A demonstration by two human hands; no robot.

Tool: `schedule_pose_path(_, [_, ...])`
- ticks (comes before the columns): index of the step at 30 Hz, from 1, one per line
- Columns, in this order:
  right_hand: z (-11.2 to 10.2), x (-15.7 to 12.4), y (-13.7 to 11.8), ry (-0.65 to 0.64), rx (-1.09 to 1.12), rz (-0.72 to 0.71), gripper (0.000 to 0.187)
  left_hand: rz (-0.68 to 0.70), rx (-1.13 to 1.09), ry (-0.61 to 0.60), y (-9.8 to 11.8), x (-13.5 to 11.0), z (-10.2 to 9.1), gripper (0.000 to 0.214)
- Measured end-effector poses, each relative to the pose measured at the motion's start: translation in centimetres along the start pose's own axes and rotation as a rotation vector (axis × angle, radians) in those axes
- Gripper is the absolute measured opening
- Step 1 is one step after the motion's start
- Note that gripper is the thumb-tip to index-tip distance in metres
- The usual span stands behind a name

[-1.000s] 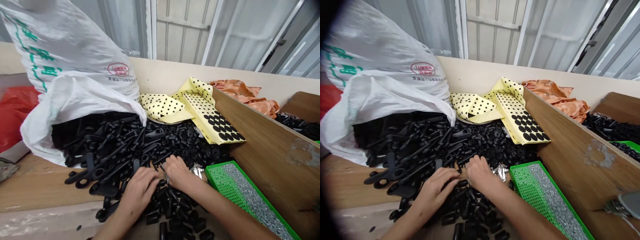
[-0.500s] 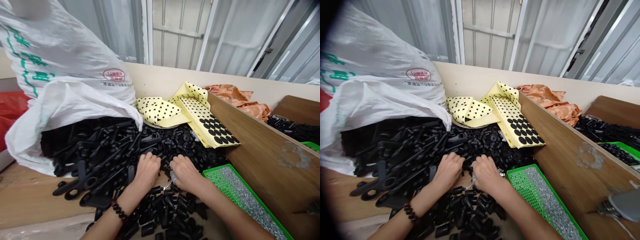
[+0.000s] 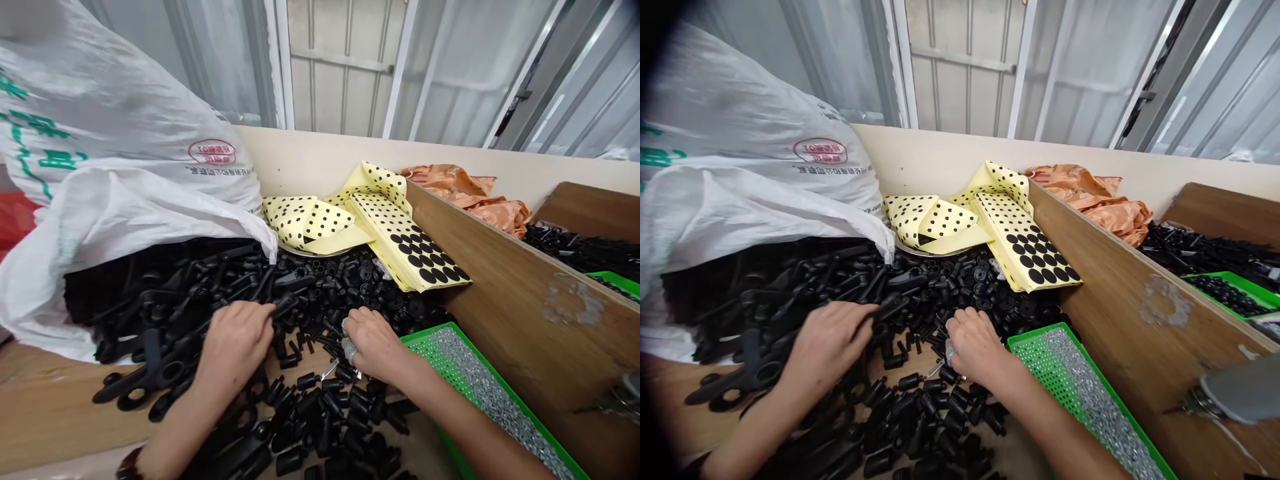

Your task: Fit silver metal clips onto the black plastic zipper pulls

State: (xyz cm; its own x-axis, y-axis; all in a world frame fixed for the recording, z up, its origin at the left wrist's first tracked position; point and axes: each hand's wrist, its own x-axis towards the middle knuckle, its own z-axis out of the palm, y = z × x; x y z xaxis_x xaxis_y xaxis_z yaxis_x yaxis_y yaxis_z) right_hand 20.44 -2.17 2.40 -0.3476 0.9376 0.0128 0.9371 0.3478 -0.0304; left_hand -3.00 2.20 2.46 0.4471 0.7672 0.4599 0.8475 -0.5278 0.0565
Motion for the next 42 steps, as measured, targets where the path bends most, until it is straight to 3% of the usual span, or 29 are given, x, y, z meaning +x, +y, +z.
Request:
schedule_pose_path(2, [0.1,0.0,-0.1,0.011,0.004,0.000,0.020,-0.068,0.064,0.114,-0.8,-0.1,-0.8,0.023])
schedule_pose_path(4, [0.0,0.1,-0.3,0.018,0.010,-0.009,0.019,-0.080,0.058,0.139,-0.6,-0.3,-0.9,0.024])
schedule_pose_path(8, [-0.5,-0.2,-1.4,0.026,0.028,-0.102,0.019,0.044,-0.138,0.001,2.5,-0.6,0.6,0.023])
schedule_pose_path(10, [-0.8,-0.6,-1.9,0.047,0.031,-0.175,0.022,-0.009,-0.560,-0.214,4.1,-0.6,1.4,0.022])
schedule_pose_path(13, [-1.0,-0.9,-2.1,0.084,0.043,-0.209,0.024,-0.043,-0.698,-0.285,5.2,-0.3,1.7,0.020])
schedule_pose_path(16, [-0.8,-0.9,-1.7,0.080,0.145,-0.161,0.023,-0.073,-0.723,-0.287,4.9,0.0,1.5,0.020])
schedule_pose_path(19, [-0.7,-0.7,-1.2,0.045,0.289,-0.158,0.020,-0.057,-0.713,-0.310,4.1,0.4,1.3,0.021])
schedule_pose_path(23, [-0.8,-0.4,0.0,0.120,0.316,-0.114,0.016,-0.037,-0.565,-0.298,3.5,1.5,1.8,0.018])
schedule_pose_path(28, [-0.5,-0.6,0.7,0.117,0.187,-0.080,0.018,0.010,-0.338,-0.337,5.1,3.1,4.3,0.014])
schedule_pose_path(33, [-0.7,-1.1,0.5,0.108,0.133,-0.071,0.015,-0.011,-0.267,-0.342,6.8,4.3,6.1,0.009])
schedule_pose_path(37, [-1.3,-1.6,0.7,0.153,0.212,-0.054,0.015,-0.058,-0.354,-0.281,6.3,4.5,4.8,0.021])
schedule_pose_path(42, [-2.1,-2.3,0.0,0.151,0.623,-0.076,0.018,-0.116,-0.610,-0.259,5.8,2.3,1.6,0.019])
